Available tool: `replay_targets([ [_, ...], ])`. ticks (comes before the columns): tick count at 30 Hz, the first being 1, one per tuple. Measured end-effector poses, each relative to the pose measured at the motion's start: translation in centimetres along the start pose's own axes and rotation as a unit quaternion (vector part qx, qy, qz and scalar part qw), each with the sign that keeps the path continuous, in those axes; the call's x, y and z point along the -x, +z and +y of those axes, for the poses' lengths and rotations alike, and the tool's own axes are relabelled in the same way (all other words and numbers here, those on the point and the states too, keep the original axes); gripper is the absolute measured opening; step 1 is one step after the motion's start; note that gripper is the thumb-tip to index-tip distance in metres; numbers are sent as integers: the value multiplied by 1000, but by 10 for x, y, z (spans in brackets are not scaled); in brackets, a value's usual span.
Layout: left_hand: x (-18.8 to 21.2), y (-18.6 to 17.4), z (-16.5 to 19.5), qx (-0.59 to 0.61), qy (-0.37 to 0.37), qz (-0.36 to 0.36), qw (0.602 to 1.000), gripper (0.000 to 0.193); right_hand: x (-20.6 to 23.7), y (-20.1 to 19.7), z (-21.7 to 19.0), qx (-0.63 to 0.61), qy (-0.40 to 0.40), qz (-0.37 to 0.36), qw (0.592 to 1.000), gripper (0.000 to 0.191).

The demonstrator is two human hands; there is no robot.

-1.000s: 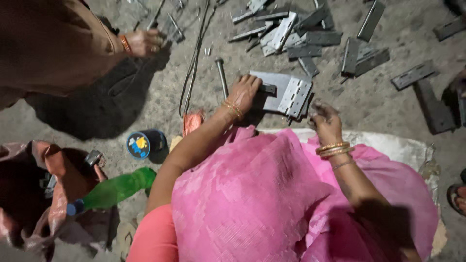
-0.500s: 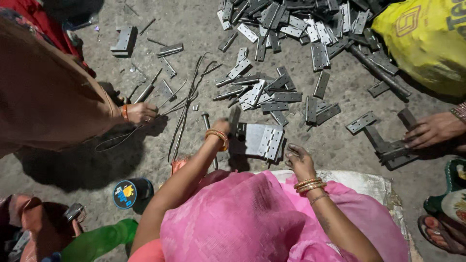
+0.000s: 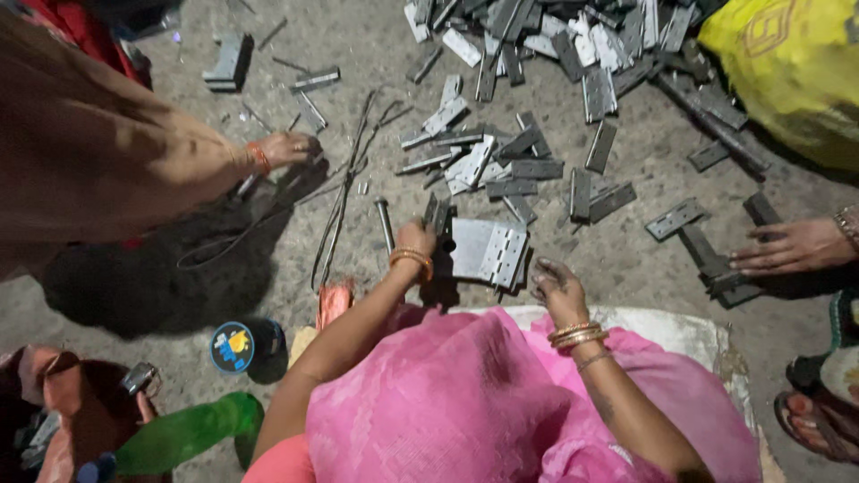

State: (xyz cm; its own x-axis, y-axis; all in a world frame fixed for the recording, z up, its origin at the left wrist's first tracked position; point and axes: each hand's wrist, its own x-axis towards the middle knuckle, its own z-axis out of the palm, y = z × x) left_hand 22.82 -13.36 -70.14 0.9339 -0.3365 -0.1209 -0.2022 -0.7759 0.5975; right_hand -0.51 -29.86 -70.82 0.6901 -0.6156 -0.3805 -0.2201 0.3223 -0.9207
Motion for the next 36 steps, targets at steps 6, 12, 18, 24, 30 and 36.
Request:
replay_targets([
  [6,-6,-12,2,81,-99,-77,989,41,2,-4,18,-8,5,4,1000,39],
  [12,-9,-20,14,334,105,159,923,29,1,-10,17,-2,-3,-8,1000,40],
  [18,15,-4,-6,107,125,114,980,36,-1,-9,22,-8,-9,-11,1000,40],
  [24,20,8,-21,139,-77,-111,981,33,1,-11,25,-7,-13,-15,1000,39],
  [30,-2,-11,-2,453,-120,-170,867,25,-2,-8,24,-5,-15,-7,1000,39],
  [36,-3,-20,10,410,197,106,884,19,-1,-12,25,-6,-12,-3,1000,38],
])
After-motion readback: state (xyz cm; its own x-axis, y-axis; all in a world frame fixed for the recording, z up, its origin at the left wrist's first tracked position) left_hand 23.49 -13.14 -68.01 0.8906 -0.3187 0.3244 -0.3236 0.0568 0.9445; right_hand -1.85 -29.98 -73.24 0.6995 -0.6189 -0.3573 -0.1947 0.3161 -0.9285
